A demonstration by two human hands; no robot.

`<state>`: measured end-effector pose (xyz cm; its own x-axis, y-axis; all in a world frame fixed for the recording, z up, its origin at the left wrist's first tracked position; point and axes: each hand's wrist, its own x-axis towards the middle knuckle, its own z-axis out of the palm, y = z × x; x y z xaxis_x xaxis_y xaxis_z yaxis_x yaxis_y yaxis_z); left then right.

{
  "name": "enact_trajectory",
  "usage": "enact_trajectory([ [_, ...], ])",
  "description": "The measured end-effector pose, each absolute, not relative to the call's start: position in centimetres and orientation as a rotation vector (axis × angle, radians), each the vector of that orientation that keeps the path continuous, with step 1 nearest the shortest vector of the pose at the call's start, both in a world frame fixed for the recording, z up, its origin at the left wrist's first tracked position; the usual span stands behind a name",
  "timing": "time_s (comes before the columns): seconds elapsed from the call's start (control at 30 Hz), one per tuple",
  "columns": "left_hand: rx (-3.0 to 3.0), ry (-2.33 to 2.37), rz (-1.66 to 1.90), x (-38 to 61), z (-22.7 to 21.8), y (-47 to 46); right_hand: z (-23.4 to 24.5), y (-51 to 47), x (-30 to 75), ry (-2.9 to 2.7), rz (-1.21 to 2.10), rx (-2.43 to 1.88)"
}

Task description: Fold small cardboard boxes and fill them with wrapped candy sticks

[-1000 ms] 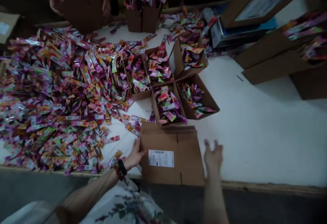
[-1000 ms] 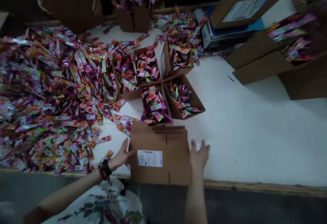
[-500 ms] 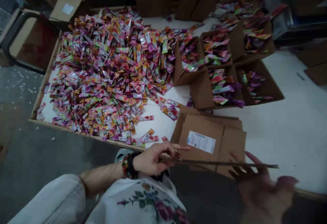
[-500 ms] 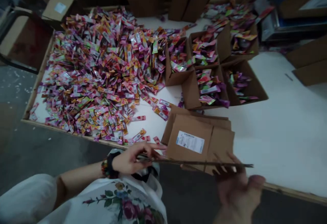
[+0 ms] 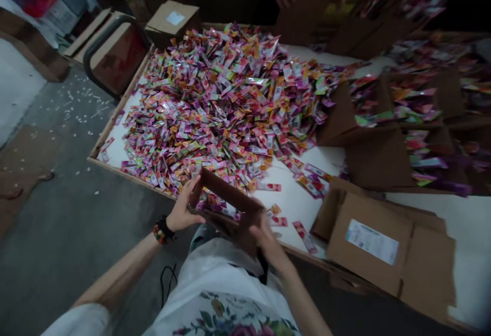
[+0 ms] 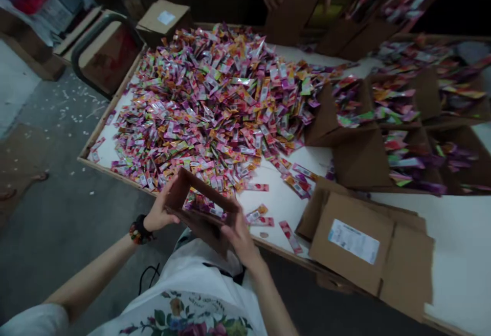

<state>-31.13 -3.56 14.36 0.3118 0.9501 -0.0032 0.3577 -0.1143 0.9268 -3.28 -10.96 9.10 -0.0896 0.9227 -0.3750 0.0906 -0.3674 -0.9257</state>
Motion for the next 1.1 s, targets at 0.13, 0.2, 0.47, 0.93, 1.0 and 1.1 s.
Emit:
enact_trajectory([
  [0.13, 1.627, 1.195, 0.631, -34.0, 10.4, -4.7, 6.1, -10.2, -8.7, -0.997, 1.6, -1.537],
  [0.2, 1.682, 1.159, 0.499, -33.7, 9.8, -5.5, 4.3, -9.3, -9.5, -0.826, 1.466, -1.683],
  [0.47, 1.254, 1.587, 0.797, -28.9, 8.5, -6.1, 3.9, -3.3, -3.3, -1.048, 1.867, -1.443],
  [0.93, 2.246, 1.257, -0.274, -27.6, 11.0, -3.7, 7.8, -6.3, -4.9, -2.693, 1.551, -0.775],
  [1.0, 2.325, 0.958, -0.384, -27.0, 10.5, -3.0, 7.2, -7.2, -6.0, -2.681, 1.467, -0.824],
  [1.1, 2.35, 0.864, -0.491, -26.0, 9.4, -1.5, 6.2, -7.4, -7.5, -2.595, 1.414, -0.951],
])
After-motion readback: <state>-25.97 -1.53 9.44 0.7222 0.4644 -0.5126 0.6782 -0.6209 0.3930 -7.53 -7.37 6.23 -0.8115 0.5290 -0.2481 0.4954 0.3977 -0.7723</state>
